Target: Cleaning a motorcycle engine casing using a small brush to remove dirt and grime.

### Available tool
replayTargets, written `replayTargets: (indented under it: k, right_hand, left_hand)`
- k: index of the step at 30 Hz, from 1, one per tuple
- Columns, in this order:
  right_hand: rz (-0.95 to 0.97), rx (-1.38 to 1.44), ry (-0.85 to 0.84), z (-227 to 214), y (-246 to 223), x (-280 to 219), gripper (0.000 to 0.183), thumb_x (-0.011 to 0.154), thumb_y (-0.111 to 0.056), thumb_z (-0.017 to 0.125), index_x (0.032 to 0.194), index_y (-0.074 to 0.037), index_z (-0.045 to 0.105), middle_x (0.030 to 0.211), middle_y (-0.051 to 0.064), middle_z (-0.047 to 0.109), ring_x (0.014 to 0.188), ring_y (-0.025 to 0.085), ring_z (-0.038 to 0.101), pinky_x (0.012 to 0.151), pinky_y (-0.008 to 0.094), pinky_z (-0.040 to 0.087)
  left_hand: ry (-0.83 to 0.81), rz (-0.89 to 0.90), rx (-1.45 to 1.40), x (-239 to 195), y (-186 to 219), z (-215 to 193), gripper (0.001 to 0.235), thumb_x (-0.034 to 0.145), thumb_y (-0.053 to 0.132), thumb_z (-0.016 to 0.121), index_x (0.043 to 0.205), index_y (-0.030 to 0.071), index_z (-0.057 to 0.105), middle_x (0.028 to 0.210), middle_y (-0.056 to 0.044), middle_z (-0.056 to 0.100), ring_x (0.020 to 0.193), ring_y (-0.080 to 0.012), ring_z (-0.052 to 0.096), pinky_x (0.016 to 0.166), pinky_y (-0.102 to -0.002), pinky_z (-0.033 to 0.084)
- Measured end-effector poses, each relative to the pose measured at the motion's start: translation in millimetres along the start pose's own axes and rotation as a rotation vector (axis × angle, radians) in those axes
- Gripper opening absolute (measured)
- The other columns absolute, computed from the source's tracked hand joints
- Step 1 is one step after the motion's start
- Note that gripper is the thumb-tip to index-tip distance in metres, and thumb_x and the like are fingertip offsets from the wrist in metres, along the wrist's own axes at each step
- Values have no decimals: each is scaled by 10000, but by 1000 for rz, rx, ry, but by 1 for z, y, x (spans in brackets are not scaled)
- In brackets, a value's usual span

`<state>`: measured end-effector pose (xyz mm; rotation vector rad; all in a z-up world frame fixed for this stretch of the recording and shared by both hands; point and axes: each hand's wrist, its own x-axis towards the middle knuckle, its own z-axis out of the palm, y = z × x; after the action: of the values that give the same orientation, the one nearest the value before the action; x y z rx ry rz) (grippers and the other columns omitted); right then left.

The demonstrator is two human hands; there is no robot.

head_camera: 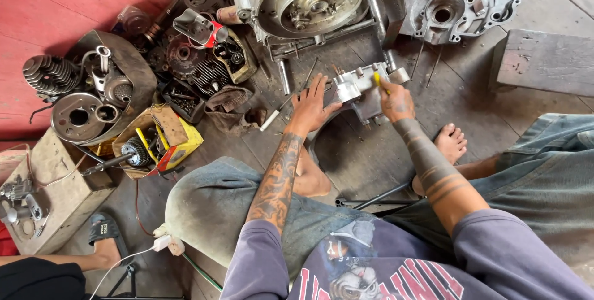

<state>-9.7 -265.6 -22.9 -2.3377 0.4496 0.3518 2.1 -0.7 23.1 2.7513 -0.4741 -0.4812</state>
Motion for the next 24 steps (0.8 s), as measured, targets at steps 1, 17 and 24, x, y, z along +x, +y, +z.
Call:
replayTargets:
  k: [1,17,24]
  right_hand:
    - [0,-1,1,0,-14,-11,352,1011,-404,556,1349,-450,644,1161,225,726,1133,435,656,1005,561,522]
    - [-122,36,-28,-2,5,3,371,1016,-337,582,1379,-357,655,1183,216,717,1151,438,637,997,586,510]
    - [-253,91,-61,-11,-34,-31,405,995,-235,600,1394,-285,645,1156,280,707,1122,495,632,955,636,516]
  left_hand:
    - [0,1,-1,1,-2,1,845,1081,716,342,1667,135,161,1728,-127,152,1412,-439,462,1160,-751,345]
    - [19,4,-28,-2,0,5,831,1090,704,344,1670,137,165,1730,-129,139,1411,-441,462,1159,-760,340]
    - [8,-6,19,1,-7,11,857,1082,739,337,1677,154,138,1733,-112,126,1411,-431,462,1155,-756,343]
